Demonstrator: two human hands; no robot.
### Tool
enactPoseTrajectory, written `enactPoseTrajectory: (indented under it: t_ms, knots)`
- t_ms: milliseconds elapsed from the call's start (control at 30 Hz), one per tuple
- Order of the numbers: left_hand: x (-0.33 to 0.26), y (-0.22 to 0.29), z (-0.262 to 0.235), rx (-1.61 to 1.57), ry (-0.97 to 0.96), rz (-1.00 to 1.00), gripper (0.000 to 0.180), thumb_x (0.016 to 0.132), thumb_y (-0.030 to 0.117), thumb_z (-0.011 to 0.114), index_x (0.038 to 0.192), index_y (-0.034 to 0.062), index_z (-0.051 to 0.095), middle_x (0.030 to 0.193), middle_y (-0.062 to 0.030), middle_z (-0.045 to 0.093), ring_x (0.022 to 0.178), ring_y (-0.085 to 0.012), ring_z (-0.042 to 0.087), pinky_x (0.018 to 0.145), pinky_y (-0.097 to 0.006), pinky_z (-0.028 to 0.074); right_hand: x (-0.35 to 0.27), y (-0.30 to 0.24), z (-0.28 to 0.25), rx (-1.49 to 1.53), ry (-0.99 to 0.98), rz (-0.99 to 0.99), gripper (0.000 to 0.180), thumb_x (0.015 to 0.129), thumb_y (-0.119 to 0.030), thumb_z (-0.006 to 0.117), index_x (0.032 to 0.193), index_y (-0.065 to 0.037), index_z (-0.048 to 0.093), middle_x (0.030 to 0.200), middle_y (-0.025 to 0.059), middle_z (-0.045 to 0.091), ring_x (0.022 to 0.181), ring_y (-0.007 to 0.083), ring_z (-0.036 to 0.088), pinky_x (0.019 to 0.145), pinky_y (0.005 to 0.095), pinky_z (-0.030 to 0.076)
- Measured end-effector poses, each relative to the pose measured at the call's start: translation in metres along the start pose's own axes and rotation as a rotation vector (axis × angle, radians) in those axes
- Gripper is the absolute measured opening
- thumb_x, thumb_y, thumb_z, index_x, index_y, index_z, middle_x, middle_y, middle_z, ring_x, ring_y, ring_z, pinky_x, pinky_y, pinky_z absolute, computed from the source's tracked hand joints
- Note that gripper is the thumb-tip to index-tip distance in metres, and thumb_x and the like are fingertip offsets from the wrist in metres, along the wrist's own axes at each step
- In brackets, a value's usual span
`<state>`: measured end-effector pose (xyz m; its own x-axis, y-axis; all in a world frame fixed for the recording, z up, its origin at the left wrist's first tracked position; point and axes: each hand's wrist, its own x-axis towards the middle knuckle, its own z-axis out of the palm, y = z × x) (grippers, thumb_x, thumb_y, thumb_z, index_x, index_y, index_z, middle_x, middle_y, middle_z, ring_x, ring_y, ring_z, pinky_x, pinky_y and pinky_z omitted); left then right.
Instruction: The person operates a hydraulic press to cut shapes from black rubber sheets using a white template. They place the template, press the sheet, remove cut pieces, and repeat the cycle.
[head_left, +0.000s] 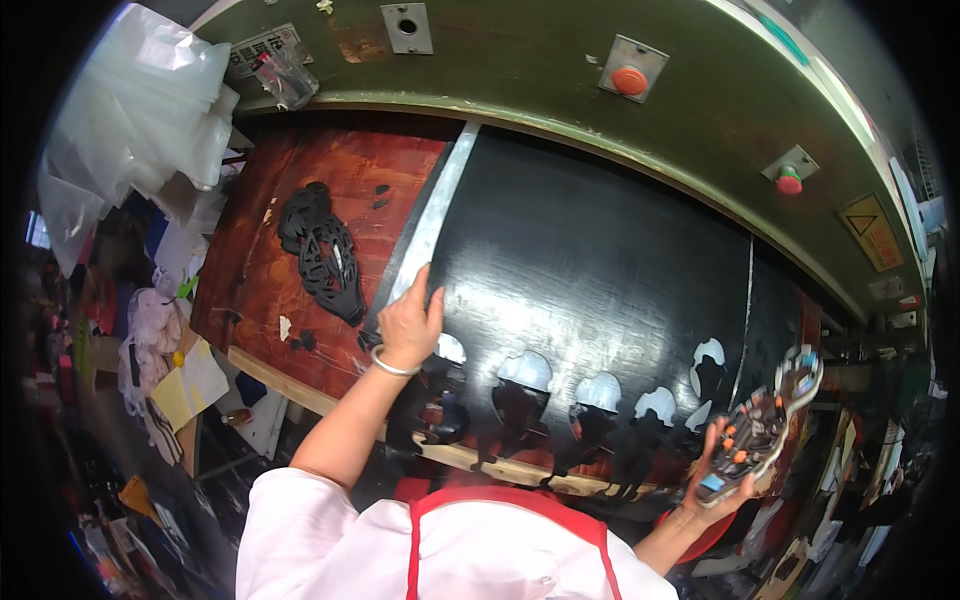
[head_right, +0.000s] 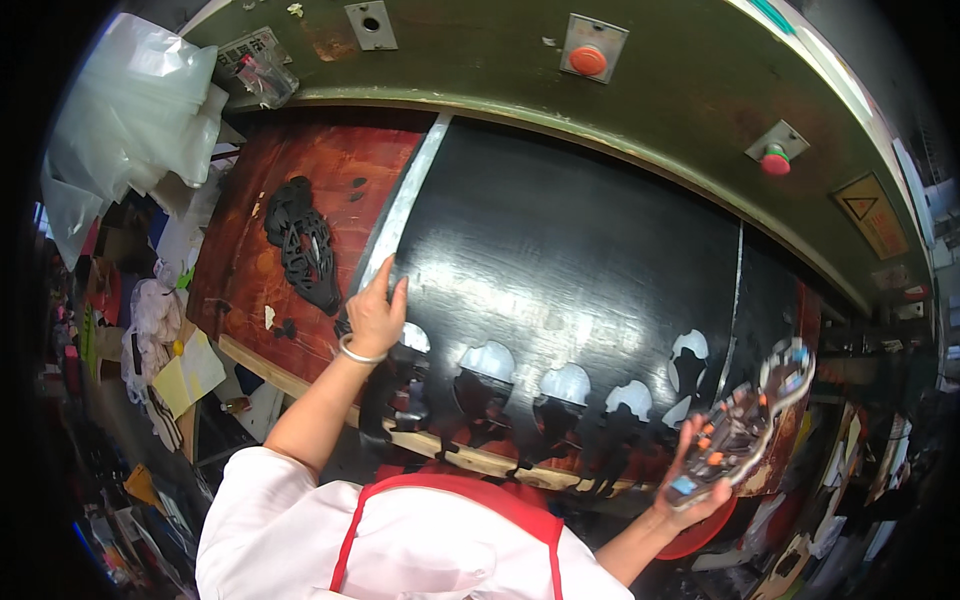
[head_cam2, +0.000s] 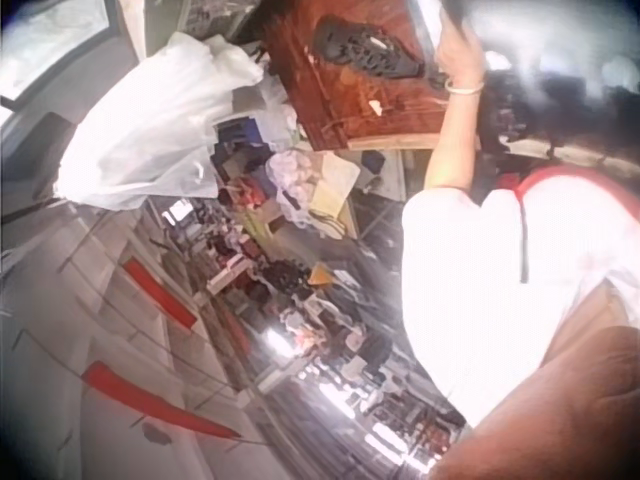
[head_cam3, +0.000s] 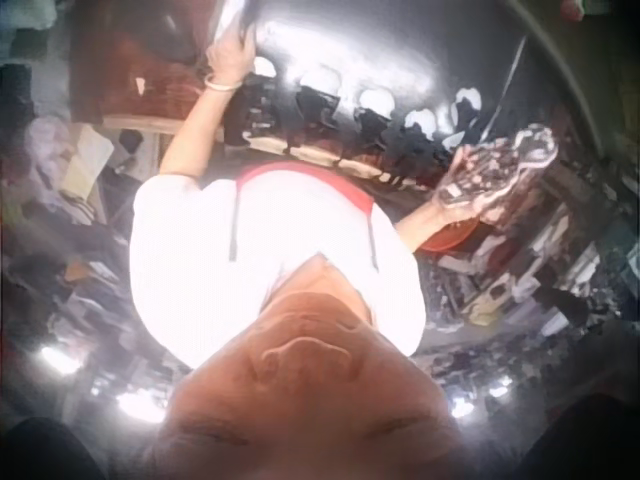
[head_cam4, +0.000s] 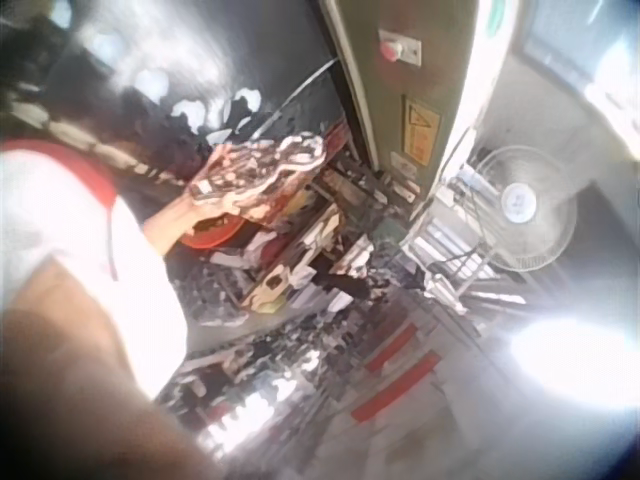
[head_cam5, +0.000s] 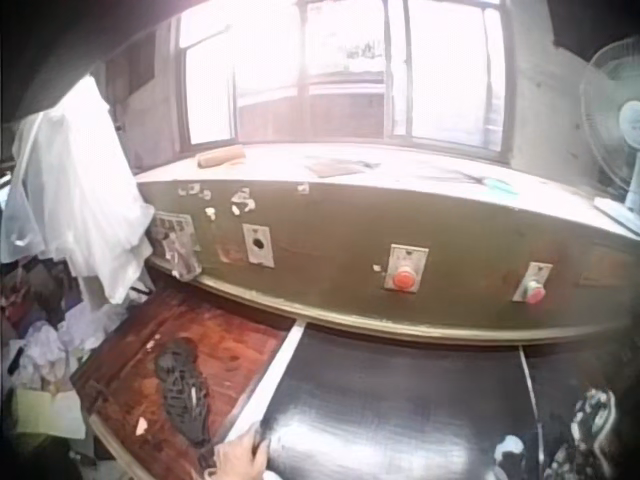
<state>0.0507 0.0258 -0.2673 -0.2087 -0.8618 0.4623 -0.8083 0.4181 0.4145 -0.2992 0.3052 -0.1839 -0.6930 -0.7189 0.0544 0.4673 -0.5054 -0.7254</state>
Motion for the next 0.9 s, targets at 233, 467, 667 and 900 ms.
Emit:
enactPoseTrajectory:
  t_ms: [233, 467, 667, 900]
  knots:
    - [0.003, -0.003, 0.0, -0.112, 0.011, 0.02, 0.041, 0.087, 0.017, 0.062, 0.123, -0.002, 0.056, 0.078, -0.0187, 0.066, 0.062, -0.0343, 0.063, 0.055, -0.04, 0.049, 0.049, 0.143, 0.143, -0.53, -0.246, 0.2, 0.094, 0.06, -0.022, 0.083, 0.139, 0.0, 0.036, 0.124, 0.0176, 0.055, 0.112, 0.0245, 0.056, 0.095, 0.0349, 0.045]
    - [0.009, -0.003, 0.003, -0.062, -0.064, -0.02, 0.042, 0.086, 0.013, 0.061, 0.124, -0.0042, 0.054, 0.081, -0.0167, 0.067, 0.062, -0.0315, 0.065, 0.055, -0.037, 0.051, 0.032, 0.278, 0.212, -1.462, -0.41, -0.365, 0.092, 0.053, -0.02, 0.086, 0.132, -0.004, 0.041, 0.132, 0.0385, 0.025, 0.124, 0.0565, 0.026, 0.102, 0.0598, 0.03]
    - [0.037, -0.002, 0.011, -0.042, -0.104, -0.04, 0.039, 0.087, 0.011, 0.058, 0.124, -0.0036, 0.054, 0.082, -0.0171, 0.067, 0.063, -0.0321, 0.064, 0.056, -0.038, 0.051, 0.068, 0.266, 0.201, -1.44, -0.534, -0.238, 0.096, 0.061, -0.026, 0.084, 0.138, 0.001, 0.033, 0.134, 0.0355, 0.031, 0.126, 0.0519, 0.029, 0.105, 0.0544, 0.031]
    - [0.077, -0.022, -0.001, -0.403, -0.176, -0.273, 0.032, 0.091, 0.008, 0.056, 0.123, 0.0055, 0.058, 0.073, -0.019, 0.062, 0.066, -0.036, 0.061, 0.06, -0.042, 0.046, 0.176, 0.168, 0.137, -1.248, -0.025, -0.183, 0.073, 0.088, -0.03, 0.066, 0.145, -0.006, 0.027, 0.131, 0.0225, 0.049, 0.119, 0.0295, 0.051, 0.099, 0.039, 0.041]
